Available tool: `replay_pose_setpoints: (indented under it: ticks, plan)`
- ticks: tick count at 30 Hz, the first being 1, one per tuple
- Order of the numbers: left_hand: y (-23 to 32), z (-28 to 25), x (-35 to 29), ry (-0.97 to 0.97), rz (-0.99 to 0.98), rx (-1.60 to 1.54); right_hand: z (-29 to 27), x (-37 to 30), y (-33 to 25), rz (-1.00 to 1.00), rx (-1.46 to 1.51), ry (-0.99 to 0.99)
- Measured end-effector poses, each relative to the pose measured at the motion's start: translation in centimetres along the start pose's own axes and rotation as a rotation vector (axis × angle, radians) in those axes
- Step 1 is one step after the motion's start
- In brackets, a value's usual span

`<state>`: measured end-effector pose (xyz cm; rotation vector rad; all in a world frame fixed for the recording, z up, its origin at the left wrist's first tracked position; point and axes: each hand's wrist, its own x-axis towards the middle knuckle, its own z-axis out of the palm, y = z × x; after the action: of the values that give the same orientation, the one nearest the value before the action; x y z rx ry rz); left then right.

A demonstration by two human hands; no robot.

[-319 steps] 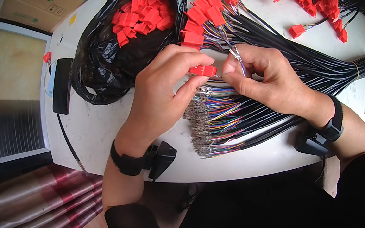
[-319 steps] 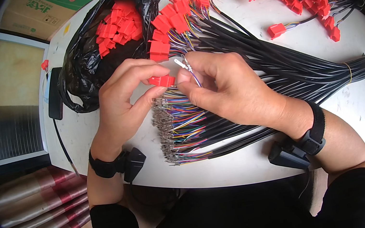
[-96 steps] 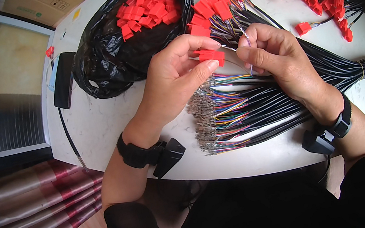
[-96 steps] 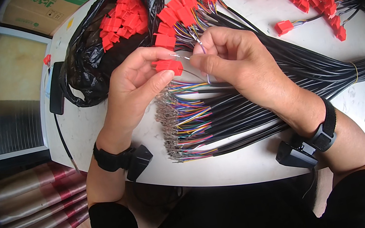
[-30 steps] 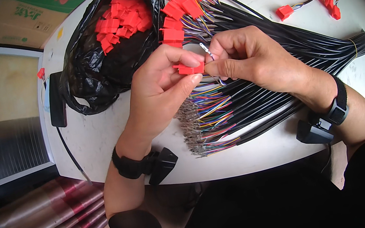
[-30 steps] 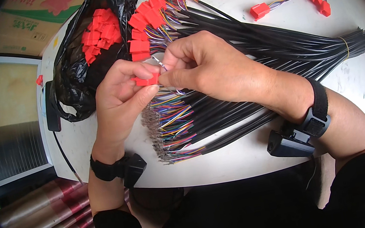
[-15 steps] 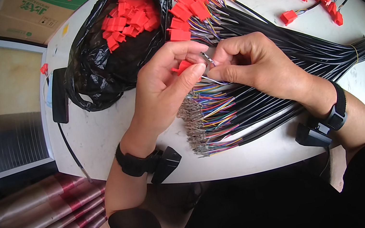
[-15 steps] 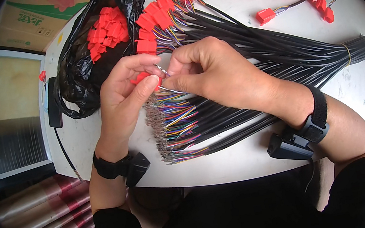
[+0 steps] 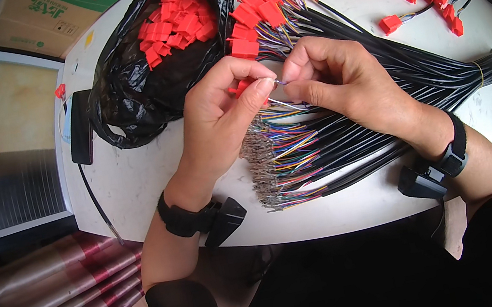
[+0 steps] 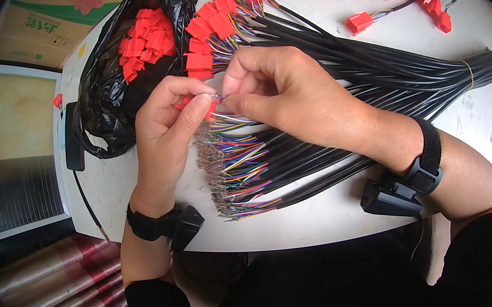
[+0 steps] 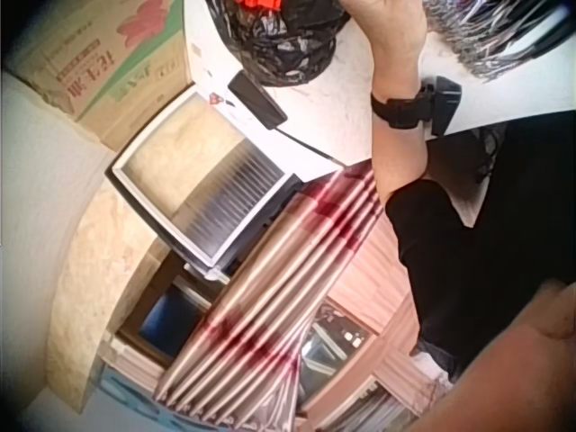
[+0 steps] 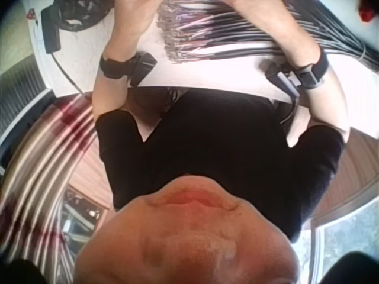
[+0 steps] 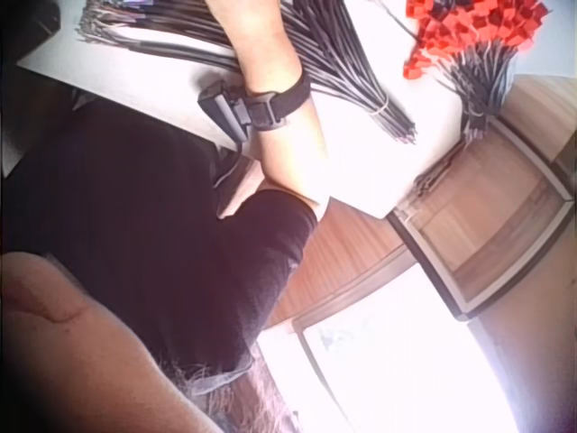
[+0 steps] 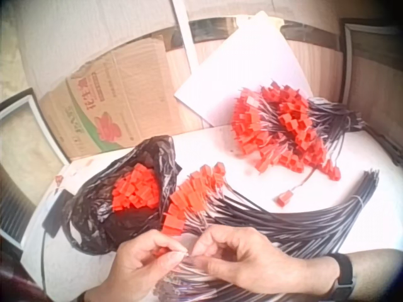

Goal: The recorder is assembling electrical wire harnesses by inserting small multicolored wires into red plastic connectors.

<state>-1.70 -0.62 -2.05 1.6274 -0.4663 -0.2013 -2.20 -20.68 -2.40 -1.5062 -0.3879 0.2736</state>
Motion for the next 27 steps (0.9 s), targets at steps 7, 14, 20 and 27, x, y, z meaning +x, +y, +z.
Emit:
replay_pose_setpoints:
  ticks: [7,14,20,27]
  plan:
    - [-0.2,-0.1,0.0,0.006,0.017,-0.090,-0.3,0.2,0.2,-0.064,-0.072,0.049]
    - [0.7,-1.4,0.0,-0.114,-0.165,0.089,-0.4,0.1,0.2,-0.070,-0.094,0.078]
    - [0.9,-2.1,0.0,-0.146,-0.161,0.109,-0.4,0.1,0.1,-0.079,-0.108,0.076]
    - [0.6,-2.4,-0.1,-0.177,-0.131,0.091,-0.5,0.0,0.2,-0.088,-0.207,0.050]
